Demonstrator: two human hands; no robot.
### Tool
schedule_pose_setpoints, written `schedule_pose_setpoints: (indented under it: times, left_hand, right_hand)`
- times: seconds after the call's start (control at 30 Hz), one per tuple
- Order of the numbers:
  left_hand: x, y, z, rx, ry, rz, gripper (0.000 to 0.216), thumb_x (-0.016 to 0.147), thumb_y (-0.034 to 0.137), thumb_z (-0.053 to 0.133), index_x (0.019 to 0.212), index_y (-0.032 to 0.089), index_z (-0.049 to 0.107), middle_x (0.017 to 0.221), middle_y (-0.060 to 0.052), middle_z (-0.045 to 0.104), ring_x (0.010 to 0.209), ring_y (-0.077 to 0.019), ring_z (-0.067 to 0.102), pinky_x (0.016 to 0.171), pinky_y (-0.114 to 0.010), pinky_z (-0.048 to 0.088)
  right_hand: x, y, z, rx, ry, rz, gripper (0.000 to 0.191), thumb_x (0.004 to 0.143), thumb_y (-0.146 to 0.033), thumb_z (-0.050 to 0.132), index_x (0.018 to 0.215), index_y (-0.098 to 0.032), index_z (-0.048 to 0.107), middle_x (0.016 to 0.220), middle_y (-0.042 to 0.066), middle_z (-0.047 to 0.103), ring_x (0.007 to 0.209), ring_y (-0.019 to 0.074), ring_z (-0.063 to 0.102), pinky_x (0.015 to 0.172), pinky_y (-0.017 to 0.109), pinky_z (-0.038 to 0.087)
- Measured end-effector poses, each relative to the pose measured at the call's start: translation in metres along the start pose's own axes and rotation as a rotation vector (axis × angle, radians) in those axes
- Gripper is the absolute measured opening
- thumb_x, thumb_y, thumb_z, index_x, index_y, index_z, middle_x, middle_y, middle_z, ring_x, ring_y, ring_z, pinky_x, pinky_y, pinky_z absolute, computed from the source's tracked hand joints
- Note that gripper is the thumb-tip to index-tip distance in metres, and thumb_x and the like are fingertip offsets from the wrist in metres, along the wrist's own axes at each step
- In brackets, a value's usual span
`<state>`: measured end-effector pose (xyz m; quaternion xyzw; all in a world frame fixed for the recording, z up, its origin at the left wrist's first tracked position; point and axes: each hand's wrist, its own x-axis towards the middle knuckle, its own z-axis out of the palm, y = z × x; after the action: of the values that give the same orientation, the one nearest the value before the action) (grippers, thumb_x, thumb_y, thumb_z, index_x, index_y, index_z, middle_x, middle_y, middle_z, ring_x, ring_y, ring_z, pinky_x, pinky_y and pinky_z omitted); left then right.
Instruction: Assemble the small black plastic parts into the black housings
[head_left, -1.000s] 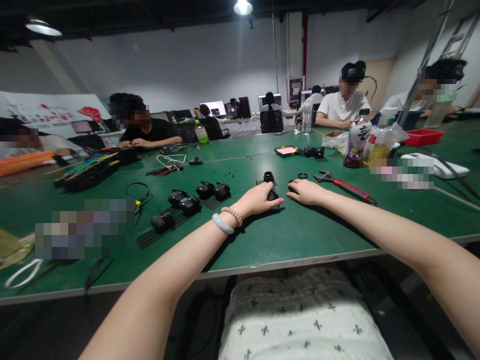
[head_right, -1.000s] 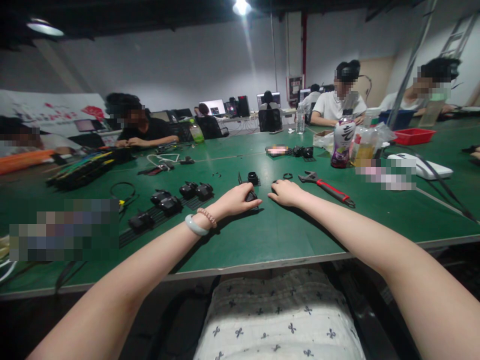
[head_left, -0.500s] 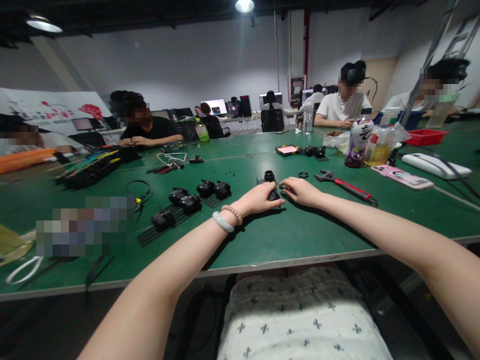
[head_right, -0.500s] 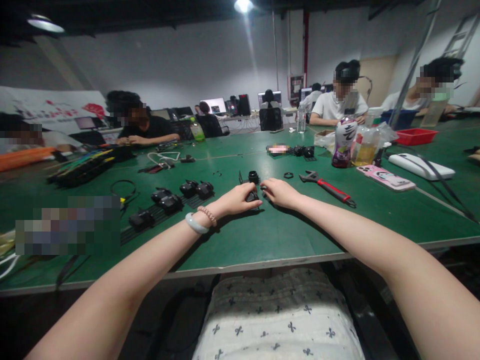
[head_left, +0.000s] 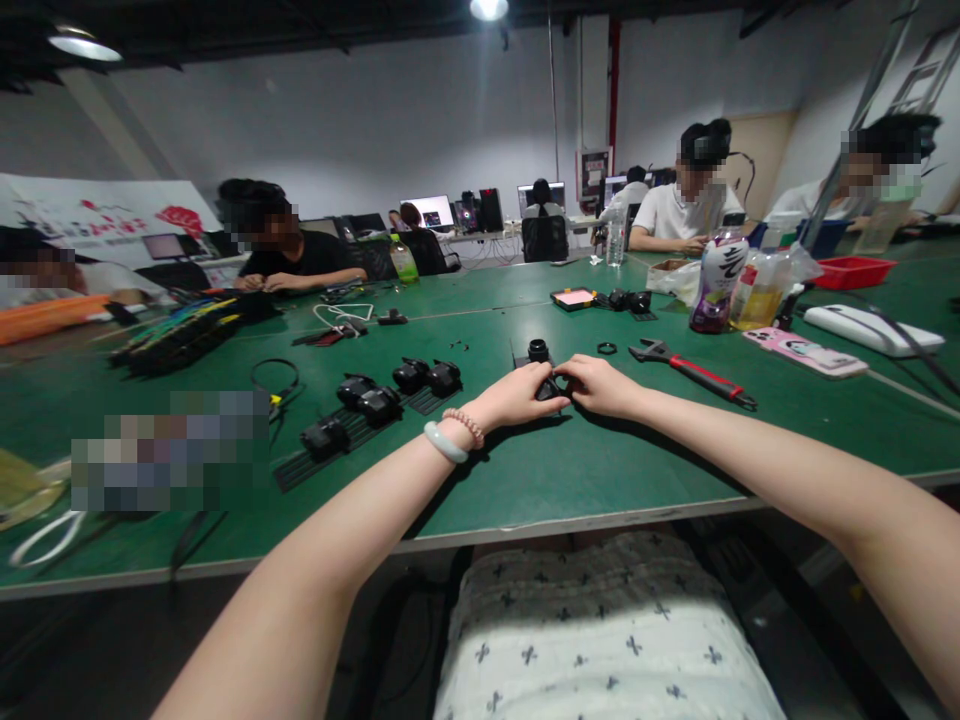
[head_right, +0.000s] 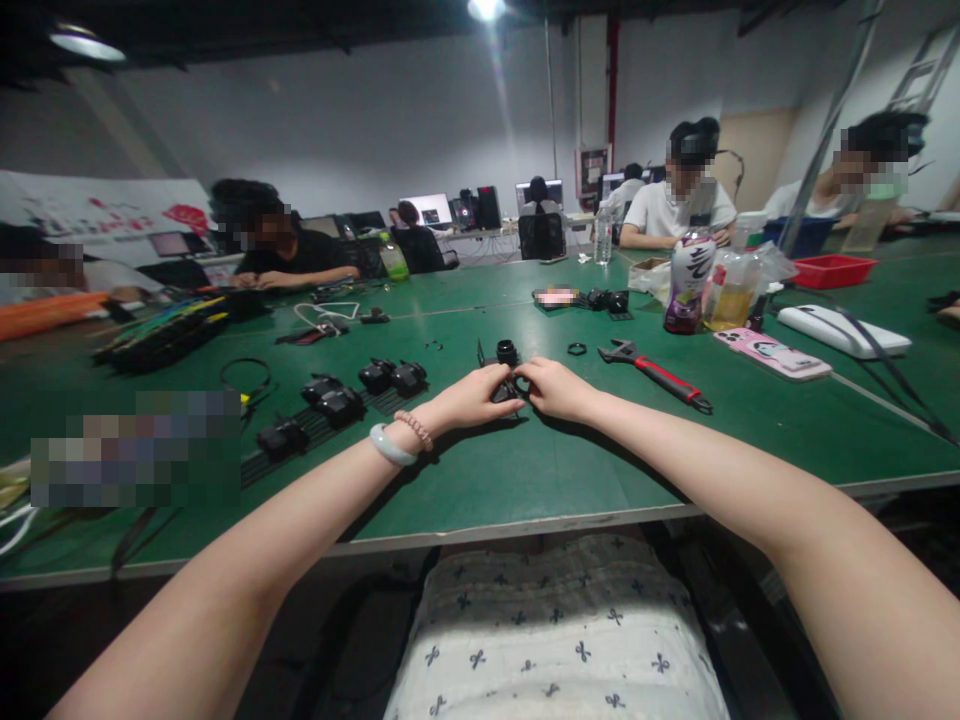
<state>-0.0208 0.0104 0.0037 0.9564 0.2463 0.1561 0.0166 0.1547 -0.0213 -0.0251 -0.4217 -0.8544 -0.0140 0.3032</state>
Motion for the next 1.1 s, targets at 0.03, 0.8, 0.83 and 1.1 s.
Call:
schedule_pose_setpoints:
  times: [0.03, 0.8, 0.83, 1.1]
  left_hand:
    - [0.0001, -0.0004, 0.0002, 0.003, -0.001, 0.003, 0.034, 0.072, 0.048, 0.048, 0.084, 0.016, 0.049, 0.078, -0.003, 0.052, 0.071, -0.0159, 0.049, 0.064, -0.026, 0.038]
    - [-0.0005, -0.0069, 0.0000, 0.081, -0.006, 0.000, 0.048, 0.069, 0.062, 0.042, 0.079, 0.015, 0.050, 0.074, -0.003, 0.056, 0.066, -0.0150, 0.052, 0.058, -0.024, 0.036]
    - [-0.0007, -0.0073, -0.0001, 0.074, -0.007, -0.002, 0.048, 0.070, 0.062, 0.042, 0.081, 0.015, 0.050, 0.075, -0.004, 0.056, 0.067, -0.0153, 0.052, 0.058, -0.024, 0.036]
    - [-0.0016, -0.0037, -0.0043, -0.001, -0.037, -0.004, 0.047, 0.070, 0.058, 0.045, 0.091, 0.016, 0.052, 0.084, -0.005, 0.058, 0.075, -0.0170, 0.055, 0.063, -0.025, 0.039]
  right_hand:
    - [-0.0001, -0.0002, -0.0004, 0.003, -0.004, -0.009, 0.035, 0.066, -0.004, 0.044, 0.099, -0.012, 0.056, 0.088, 0.009, 0.057, 0.082, 0.0162, 0.051, 0.073, 0.026, 0.040]
    - [-0.0022, -0.0038, 0.0001, 0.156, 0.025, -0.054, 0.030, 0.070, -0.017, 0.053, 0.099, -0.014, 0.059, 0.096, 0.007, 0.063, 0.083, 0.0168, 0.058, 0.070, 0.025, 0.042]
    - [-0.0023, -0.0033, 0.0004, 0.162, 0.039, -0.050, 0.030, 0.069, -0.017, 0.053, 0.098, -0.014, 0.059, 0.096, 0.007, 0.063, 0.084, 0.0169, 0.058, 0.071, 0.025, 0.042]
    - [-0.0030, -0.0002, 0.0029, 0.251, 0.081, 0.016, 0.025, 0.067, -0.019, 0.056, 0.091, -0.014, 0.061, 0.086, 0.005, 0.064, 0.075, 0.0139, 0.058, 0.067, 0.024, 0.043]
